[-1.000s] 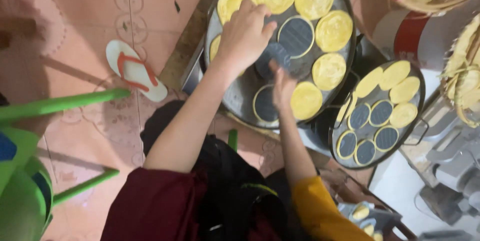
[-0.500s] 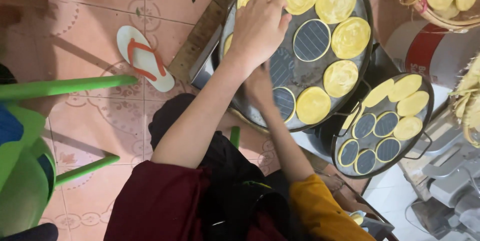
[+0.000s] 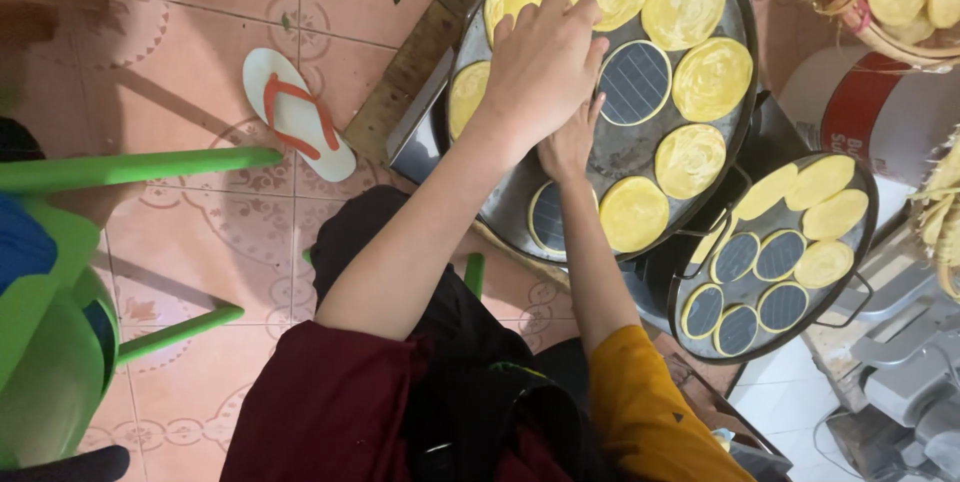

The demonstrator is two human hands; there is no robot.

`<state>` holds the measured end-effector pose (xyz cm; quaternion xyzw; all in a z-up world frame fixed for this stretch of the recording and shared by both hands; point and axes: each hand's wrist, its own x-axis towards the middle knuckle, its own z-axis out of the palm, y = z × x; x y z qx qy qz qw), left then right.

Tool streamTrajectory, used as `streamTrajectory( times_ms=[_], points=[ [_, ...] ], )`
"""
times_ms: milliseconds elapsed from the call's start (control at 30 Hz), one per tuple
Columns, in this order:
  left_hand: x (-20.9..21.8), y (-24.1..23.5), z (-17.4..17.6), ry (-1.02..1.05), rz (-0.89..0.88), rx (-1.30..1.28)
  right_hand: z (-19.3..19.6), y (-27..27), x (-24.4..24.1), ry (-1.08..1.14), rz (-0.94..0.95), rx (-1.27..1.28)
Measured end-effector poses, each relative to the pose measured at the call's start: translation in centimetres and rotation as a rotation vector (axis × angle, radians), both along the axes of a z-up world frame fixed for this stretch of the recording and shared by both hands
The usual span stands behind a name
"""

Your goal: The person is preparing and cooking flatbread on a griddle and organizing them on trays.

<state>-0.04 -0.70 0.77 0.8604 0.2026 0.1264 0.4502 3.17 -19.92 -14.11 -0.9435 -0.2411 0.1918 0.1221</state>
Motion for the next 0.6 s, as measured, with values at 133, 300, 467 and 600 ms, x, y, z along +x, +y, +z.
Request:
streamTrajectory(
  times_ms=[133, 300, 467, 600],
  points=[
    [0.1, 0.6, -0.5, -0.015, 0.016, 0.045, -0.2, 0.3, 0.9, -0.082, 0.116, -0.109],
    [-0.7, 1.0, -0.8, -0.02, 0.041, 0.092, -2.3, -0.5, 0.4, -0.131, 0.118, -0.172],
    [-1.1, 1.3, -0.6, -0.051, 0.053, 0.087, -3.0, -1.5, -0.5, -0.223, 0.146, -0.256],
    [-0.7, 1.3, -0.3, -0.046, 0.04, 0.08, -1.5, -0.4, -0.7, -0.221, 0.15, -0.275]
  ],
)
